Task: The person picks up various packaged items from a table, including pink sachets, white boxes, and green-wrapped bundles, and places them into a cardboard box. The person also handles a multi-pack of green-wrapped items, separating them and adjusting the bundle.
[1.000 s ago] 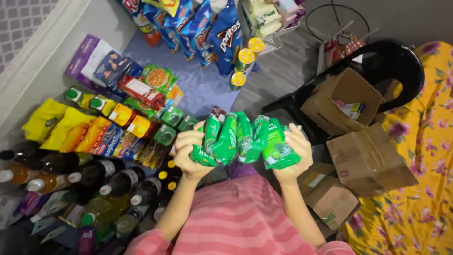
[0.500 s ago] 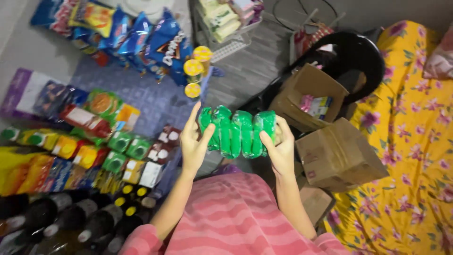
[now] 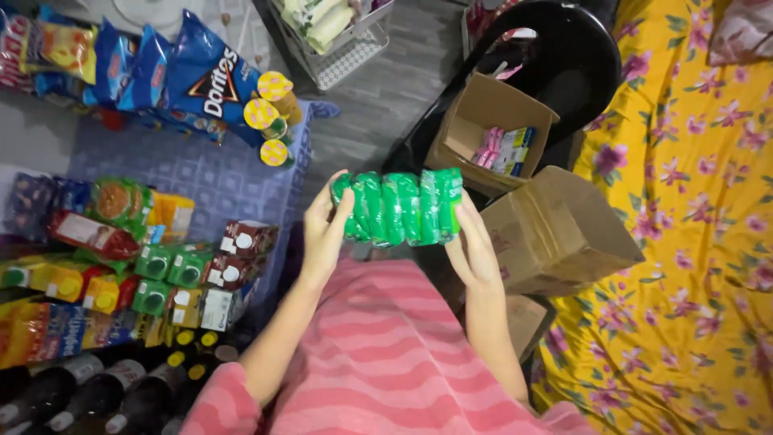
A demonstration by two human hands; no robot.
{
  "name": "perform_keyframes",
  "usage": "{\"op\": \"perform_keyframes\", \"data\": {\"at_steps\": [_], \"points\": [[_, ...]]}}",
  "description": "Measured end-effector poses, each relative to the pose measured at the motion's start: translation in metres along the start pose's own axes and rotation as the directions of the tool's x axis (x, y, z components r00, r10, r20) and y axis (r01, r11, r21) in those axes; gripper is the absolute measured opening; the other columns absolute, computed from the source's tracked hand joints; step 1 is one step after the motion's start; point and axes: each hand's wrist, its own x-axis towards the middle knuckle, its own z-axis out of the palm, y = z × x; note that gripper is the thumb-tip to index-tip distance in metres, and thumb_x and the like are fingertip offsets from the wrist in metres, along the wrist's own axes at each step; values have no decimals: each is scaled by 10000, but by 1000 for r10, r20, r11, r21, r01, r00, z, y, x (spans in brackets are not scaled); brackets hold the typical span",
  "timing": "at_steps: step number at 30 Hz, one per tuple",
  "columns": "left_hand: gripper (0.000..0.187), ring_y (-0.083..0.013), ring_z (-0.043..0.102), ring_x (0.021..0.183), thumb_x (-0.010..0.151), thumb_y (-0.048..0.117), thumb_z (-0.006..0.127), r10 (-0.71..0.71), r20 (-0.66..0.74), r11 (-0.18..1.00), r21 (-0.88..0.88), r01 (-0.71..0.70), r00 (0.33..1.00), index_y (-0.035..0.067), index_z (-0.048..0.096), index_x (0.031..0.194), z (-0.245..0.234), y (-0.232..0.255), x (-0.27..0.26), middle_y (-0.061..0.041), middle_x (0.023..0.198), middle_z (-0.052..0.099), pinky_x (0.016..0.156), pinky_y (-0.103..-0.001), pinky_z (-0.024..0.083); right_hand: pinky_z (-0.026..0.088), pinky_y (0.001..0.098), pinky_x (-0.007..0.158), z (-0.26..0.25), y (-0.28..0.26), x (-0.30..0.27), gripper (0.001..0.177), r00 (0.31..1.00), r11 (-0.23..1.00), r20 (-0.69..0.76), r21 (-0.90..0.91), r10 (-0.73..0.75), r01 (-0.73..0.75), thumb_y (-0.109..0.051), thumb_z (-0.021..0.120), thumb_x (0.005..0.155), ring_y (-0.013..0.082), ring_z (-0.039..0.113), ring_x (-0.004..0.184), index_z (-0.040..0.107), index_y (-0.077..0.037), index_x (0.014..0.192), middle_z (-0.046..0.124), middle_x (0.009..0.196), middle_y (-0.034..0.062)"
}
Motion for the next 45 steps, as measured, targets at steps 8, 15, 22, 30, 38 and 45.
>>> {"op": "perform_keyframes", "data": {"at_steps": [8,15,22,30,38,45], "points": [[446,-95,621,1073,1043,160,628,-91,143,995,-18,95,986,8,527,1451,33,-5,11,-48,1181,676,947,-254,499,427,400,1116,-28,-5,-21,679,993,988,51,118,-108,101,-217,564,1076,220,517,1352,249,-50,1655,492,1532,96],[445,-67,590,1065,1037,200,618,-207,250,973,-51,226,946,49,528,1445,56,-36,36,-13,1198,631,904,-234,484,349,389,1208,-26,-18,-34,763,930,857,-53,-410,-364,312,35,665,930,203,452,1425,299,-26,1597,459,1533,93],[389,-72,554,1009,1069,192,644,-191,324,981,31,191,926,48,579,1425,80,-50,48,-16,1115,598,886,-235,471,523,362,1028,-47,-28,-28,626,874,930,-322,-177,-364,322,-29,634,985,186,595,1241,387,-29,1560,559,1397,101],[383,-154,641,1075,1077,295,476,-357,514,805,-254,536,780,30,588,1331,82,-30,95,-68,1177,666,936,-315,523,590,407,892,-75,-17,13,562,904,939,-335,122,-267,323,-203,561,1020,242,662,1160,406,-53,1539,612,1361,128],[564,-192,508,1344,1087,300,592,-191,543,866,-299,401,818,100,392,1575,89,-43,148,-83,1446,517,1120,-376,430,531,432,992,-85,-15,89,452,925,871,-367,420,-96,257,-261,555,1033,260,659,1170,531,-43,1428,647,1329,124],[915,-250,398,1512,986,648,530,-41,726,596,-534,600,686,156,159,1663,127,-13,182,-105,1653,348,1241,-443,352,443,420,1088,-81,-25,148,481,959,924,-273,344,-73,169,-328,533,1052,247,594,1240,566,-5,1406,634,1368,120]]}}
